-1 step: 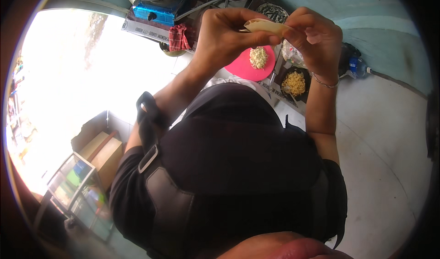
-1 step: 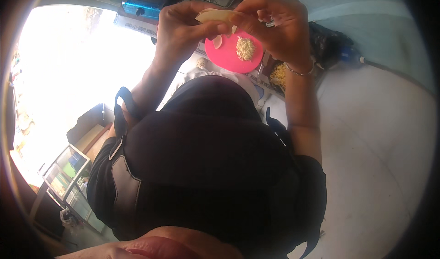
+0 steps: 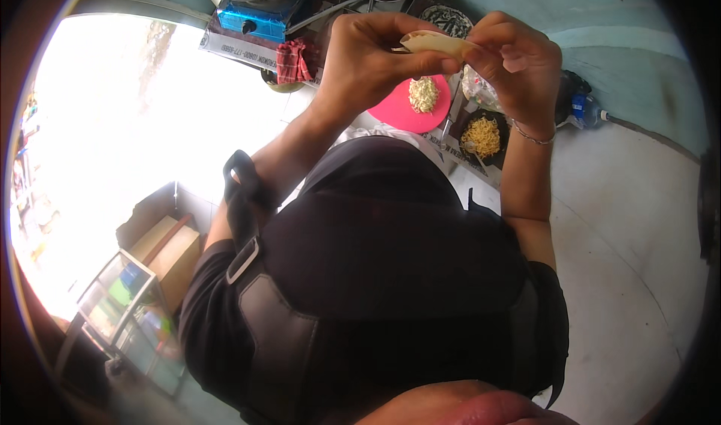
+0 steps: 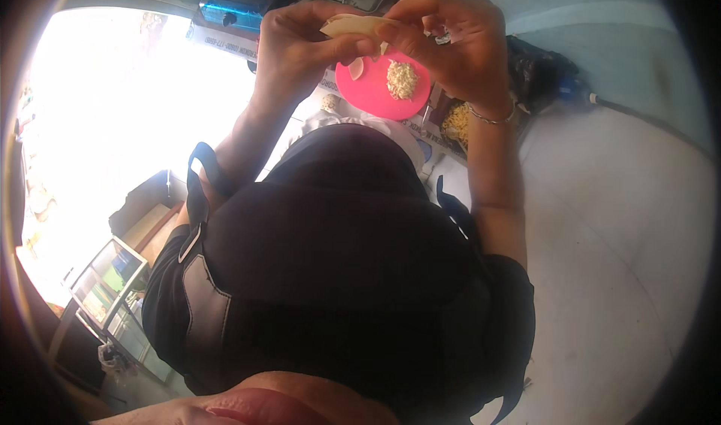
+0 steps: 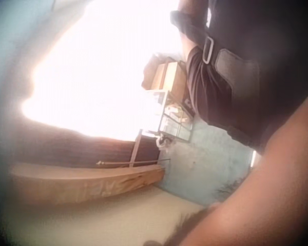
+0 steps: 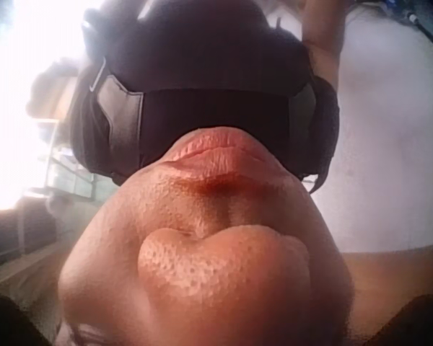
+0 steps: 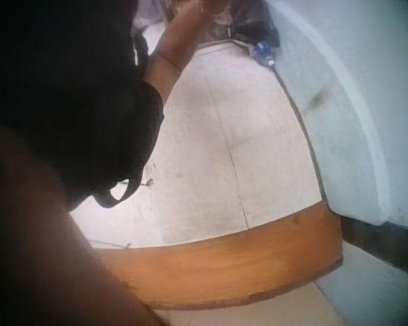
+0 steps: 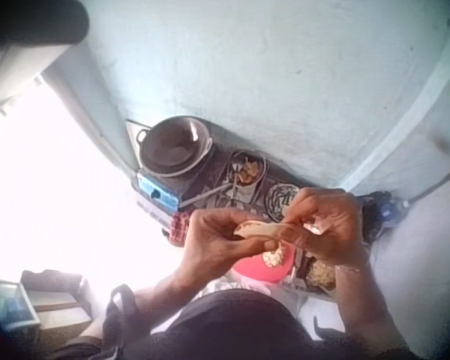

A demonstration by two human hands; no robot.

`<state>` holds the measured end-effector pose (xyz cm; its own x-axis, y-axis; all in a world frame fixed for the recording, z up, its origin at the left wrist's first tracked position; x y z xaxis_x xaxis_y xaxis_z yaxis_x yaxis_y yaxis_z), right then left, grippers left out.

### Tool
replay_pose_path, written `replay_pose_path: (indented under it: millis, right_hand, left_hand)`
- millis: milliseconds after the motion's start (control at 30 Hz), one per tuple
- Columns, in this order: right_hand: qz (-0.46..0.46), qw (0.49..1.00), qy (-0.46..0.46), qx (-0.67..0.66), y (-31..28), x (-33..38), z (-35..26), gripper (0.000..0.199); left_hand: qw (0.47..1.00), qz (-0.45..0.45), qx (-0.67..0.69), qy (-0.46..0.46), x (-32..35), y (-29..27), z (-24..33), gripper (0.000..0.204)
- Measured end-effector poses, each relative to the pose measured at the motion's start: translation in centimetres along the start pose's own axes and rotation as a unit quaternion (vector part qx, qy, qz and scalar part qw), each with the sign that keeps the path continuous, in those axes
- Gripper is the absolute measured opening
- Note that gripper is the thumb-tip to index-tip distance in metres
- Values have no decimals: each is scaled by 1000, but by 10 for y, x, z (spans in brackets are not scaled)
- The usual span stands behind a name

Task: The person assembles tacos by placing shredded cabbage and a yellow filling onto tortillas, then folding them. The person uses a spoon to scoop the filling and handles the tortillas and fillings by hand.

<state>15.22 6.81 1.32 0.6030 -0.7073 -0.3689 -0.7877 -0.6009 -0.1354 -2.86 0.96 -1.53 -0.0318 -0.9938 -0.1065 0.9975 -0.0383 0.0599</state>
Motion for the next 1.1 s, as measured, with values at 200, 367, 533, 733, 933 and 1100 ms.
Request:
replay_pose_path:
  millis: [200, 367, 533, 733, 933, 1100]
  right_hand:
    - [14, 999, 1, 47, 1, -2, -5, 10]
    - [27, 998, -44, 43, 1, -2, -9, 11]
    - [4, 992, -75, 100, -1, -3, -18, 20]
    - [-29, 989, -72, 128, 2, -6, -23, 23]
    - [-37, 986, -103, 124, 5, -9, -27, 17]
    - [-40, 966, -175, 188, 8, -11, -35, 16]
  left_hand:
    - [999, 5, 49, 24, -3, -1, -1, 27]
    - [993, 2, 113, 42, 0, 2, 2, 27]
    - [993, -2, 110, 50, 0, 1, 6, 27]
    - [995, 11, 35, 89, 2, -2, 13, 28]
    - [994, 10, 24, 110, 5, -3, 14, 30]
    - [988, 12, 21, 154, 7, -4, 15, 29]
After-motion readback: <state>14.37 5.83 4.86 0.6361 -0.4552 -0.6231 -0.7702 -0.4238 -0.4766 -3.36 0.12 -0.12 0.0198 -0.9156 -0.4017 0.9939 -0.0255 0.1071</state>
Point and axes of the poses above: each hand's wrist, its own x-axis away from the middle knuckle, its own y-axis out of the palm, z = x × y, the point moved 2 cm from there along -x, towards the middle knuckle, and after that the axes turned 5 degrees about -x, right-handed, at the moved point
